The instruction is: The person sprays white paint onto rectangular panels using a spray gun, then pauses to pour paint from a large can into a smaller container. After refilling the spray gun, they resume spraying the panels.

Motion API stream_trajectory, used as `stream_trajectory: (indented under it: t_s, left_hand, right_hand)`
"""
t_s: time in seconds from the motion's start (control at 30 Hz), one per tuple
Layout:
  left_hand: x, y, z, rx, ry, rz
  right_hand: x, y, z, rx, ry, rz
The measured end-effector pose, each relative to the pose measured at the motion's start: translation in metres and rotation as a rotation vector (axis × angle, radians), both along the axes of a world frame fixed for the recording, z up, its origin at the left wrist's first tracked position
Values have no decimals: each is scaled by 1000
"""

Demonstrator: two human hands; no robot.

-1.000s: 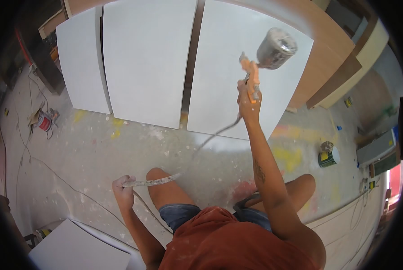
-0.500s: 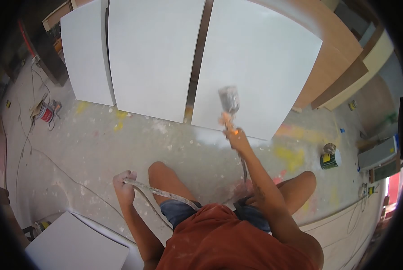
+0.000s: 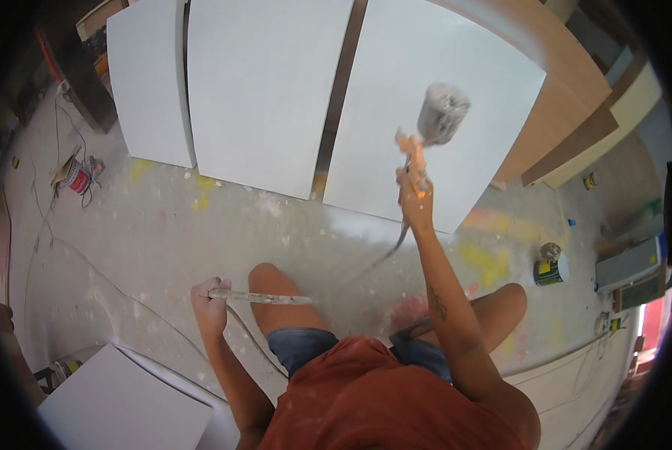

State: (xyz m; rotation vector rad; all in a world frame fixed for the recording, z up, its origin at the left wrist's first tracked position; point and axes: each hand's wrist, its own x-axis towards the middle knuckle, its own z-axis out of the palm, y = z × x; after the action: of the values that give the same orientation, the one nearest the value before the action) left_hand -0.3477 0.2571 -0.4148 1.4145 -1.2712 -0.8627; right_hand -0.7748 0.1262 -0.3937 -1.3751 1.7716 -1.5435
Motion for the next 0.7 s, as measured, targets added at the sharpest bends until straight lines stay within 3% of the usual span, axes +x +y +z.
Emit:
stream_trajectory:
  t_s: [0.13, 0.17, 0.23, 0.3, 0.37, 0.57, 0.7]
  left_hand:
    - [3, 4, -8, 13, -19, 9]
    - [2, 4, -8, 16, 18, -4]
    - [1, 4, -7, 23, 50, -20]
    - [0, 3, -5, 6, 64, -31]
    - [0, 2, -2, 36, 47, -20]
    - [1, 1, -6, 23, 102, -37]
    - [-3, 0, -10, 14, 80, -40]
  right_hand:
    - [5, 49, -95, 464, -15, 81]
    - [7, 56, -98, 468, -18, 83]
    - [12, 67, -106, 851, -126, 120]
    - [13, 63, -109, 812, -123, 118]
    - [6, 43, -104, 516, 47, 84]
    - [19, -23, 50, 106, -8, -62]
    - [19, -43, 92, -234, 46, -93]
